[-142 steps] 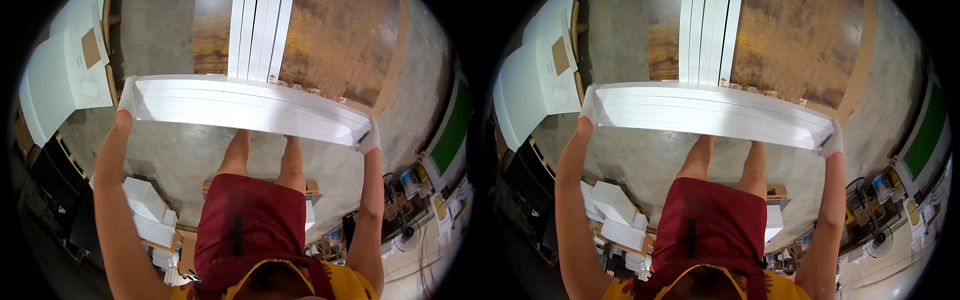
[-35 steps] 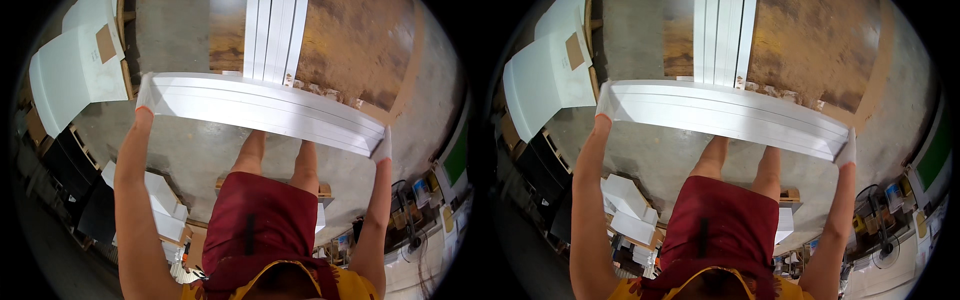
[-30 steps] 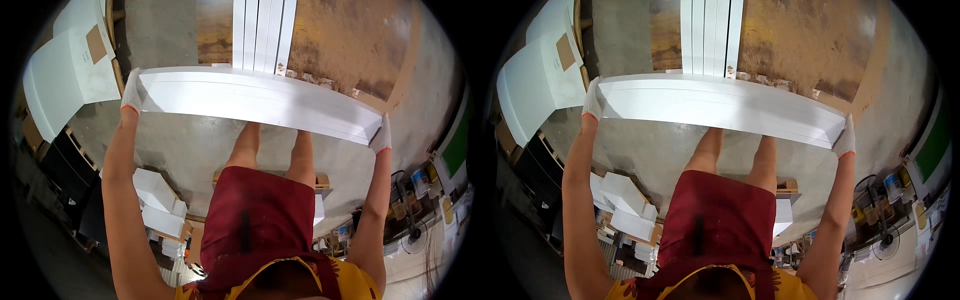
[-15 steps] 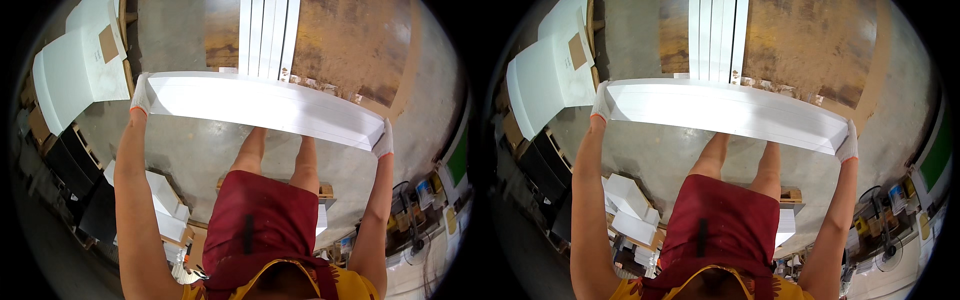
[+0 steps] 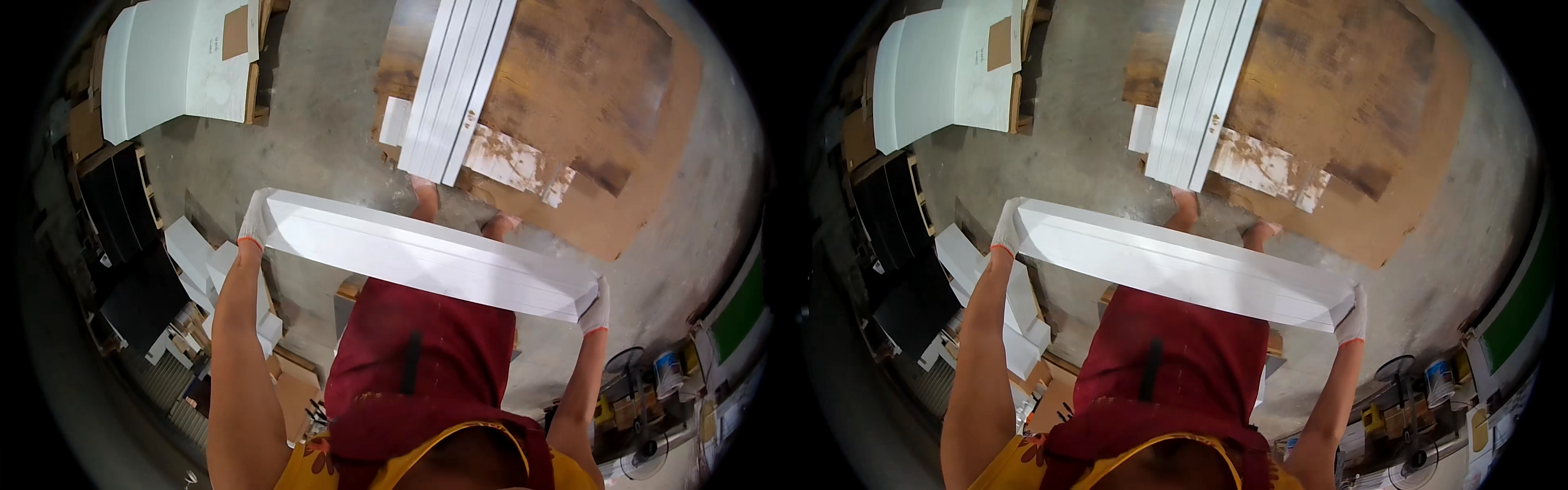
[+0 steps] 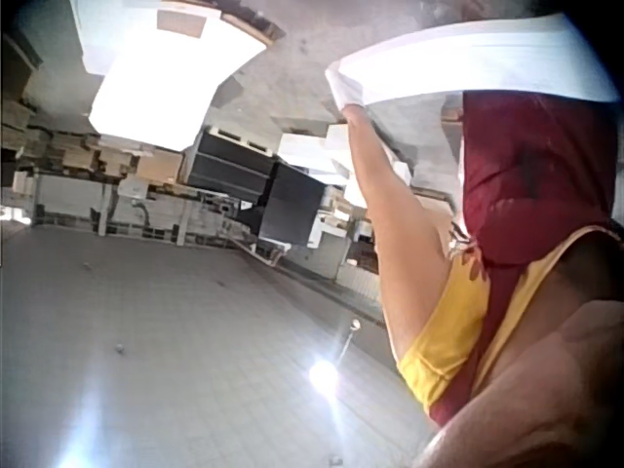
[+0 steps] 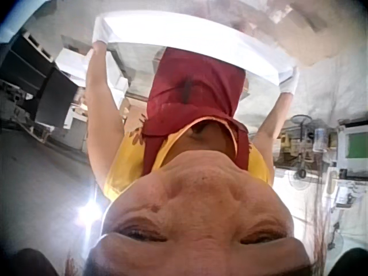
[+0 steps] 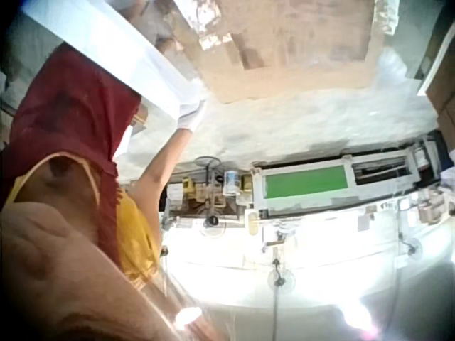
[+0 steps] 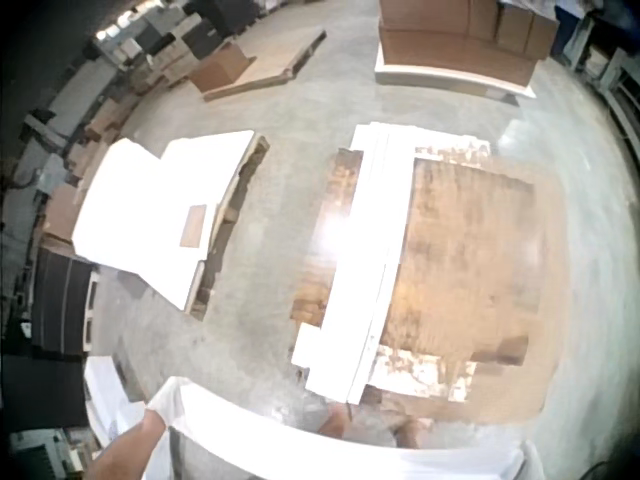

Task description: The person picks up long white molding pieces and stacks them on a workbench, then handles a flat brown panel.

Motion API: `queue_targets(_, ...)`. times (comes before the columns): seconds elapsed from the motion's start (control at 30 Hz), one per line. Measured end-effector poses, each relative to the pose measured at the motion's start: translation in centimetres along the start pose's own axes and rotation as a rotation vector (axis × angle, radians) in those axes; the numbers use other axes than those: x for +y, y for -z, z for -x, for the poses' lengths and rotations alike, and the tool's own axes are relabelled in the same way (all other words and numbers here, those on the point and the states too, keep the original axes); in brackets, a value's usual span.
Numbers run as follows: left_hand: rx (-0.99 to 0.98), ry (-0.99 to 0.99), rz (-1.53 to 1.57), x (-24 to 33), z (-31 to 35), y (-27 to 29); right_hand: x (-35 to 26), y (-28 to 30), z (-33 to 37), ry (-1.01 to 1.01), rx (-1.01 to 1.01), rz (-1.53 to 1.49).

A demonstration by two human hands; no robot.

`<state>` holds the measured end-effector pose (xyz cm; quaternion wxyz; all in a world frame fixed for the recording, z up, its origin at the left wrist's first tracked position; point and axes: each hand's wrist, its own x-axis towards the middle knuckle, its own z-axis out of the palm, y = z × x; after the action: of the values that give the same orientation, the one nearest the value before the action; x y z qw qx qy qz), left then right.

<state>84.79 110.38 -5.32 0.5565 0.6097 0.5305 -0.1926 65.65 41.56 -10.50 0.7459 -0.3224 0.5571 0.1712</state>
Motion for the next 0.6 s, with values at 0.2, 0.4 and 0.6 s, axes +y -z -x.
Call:
queue_targets(0.2, -0.123, 0.003, 0.105, -5.7, 5.6, 1.2, -4.0, 5.0, 4.6, 0.022, 0.040, 0.027)
queue_targets(0.4, -0.146, -0.072, 0.126, -6.7, 13.6, -3.3, -8.7, 9.9, 11.6, 0.152, 0.089, 0.091)
queue_targets(0.6, -0.291, -0.074, 0.087, -5.6, 18.1, -6.3, -7.8, 15.3, 20.3, 0.230, 0.168, -0.039)
